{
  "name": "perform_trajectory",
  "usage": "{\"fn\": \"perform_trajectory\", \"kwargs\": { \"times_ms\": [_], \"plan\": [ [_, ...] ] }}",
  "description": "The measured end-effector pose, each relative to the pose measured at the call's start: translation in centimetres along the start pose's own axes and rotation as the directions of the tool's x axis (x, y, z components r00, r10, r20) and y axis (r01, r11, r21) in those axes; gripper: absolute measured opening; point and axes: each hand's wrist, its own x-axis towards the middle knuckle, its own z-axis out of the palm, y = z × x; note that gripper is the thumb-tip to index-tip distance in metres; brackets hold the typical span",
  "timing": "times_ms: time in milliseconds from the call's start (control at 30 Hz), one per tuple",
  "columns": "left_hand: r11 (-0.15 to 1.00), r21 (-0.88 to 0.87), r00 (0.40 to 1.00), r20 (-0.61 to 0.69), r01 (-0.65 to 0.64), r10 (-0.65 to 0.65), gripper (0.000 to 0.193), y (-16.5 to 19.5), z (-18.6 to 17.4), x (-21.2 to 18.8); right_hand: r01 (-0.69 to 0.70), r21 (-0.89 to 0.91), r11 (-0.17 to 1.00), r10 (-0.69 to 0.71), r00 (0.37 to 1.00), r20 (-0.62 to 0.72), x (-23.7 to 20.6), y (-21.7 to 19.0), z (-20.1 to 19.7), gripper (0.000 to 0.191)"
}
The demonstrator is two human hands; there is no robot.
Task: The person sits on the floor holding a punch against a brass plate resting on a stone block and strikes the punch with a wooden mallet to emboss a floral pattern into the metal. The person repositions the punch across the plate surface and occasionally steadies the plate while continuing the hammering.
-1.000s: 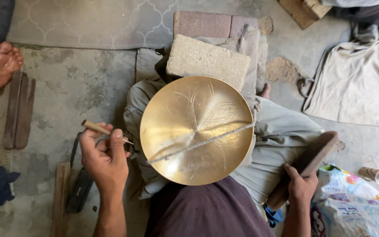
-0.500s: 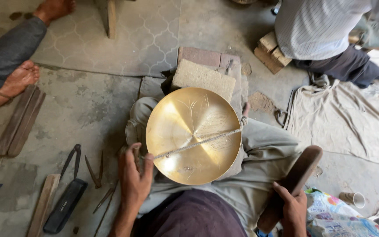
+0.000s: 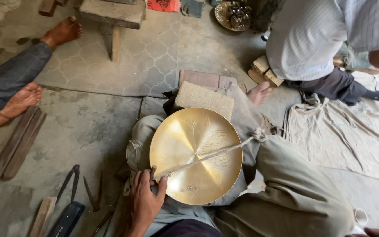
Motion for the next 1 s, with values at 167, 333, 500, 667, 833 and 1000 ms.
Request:
{"fn": "perform_trajectory", "kwargs": {
  "times_ms": [167,333,500,667,833,1000],
  "plan": [
    [0.988,-0.099,0.989,0.08,-0.118,0.126,0.063,-1.4,0.0,0.6,0.015,-0.047,0.999,-0.016,0.999,-0.036,-0.2,1.2,-0.9,0.043],
    [0.983,-0.141,0.964,0.22,-0.118,0.147,0.071,-2.8,-1.0,0.7,0.022,-0.079,0.997,-0.018,0.999,0.048,-2.0,2.6,0.8,0.042],
    [0.993,0.02,0.904,0.411,0.121,-0.118,0.075,-2.4,-0.7,1.2,-0.002,-0.037,0.999,0.007,0.989,0.147,-2.8,2.1,4.3,0.044],
    [0.983,0.01,0.969,0.169,0.183,-0.182,0.065,1.8,-2.0,1.8,-0.14,-0.031,0.99,0.143,0.964,0.225,-1.0,-1.1,8.0,0.036],
    [0.954,0.037,0.936,-0.185,-0.299,0.3,0.031,8.0,-4.2,6.4,-0.141,-0.222,0.965,0.228,0.871,0.435,0.0,-2.5,15.8,0.046],
    [0.772,-0.025,0.769,-0.109,-0.635,0.63,0.018,15.2,0.7,14.9,-0.12,-0.221,0.968,0.231,0.77,0.595,2.1,-2.3,21.8,0.036]
  ]
}}
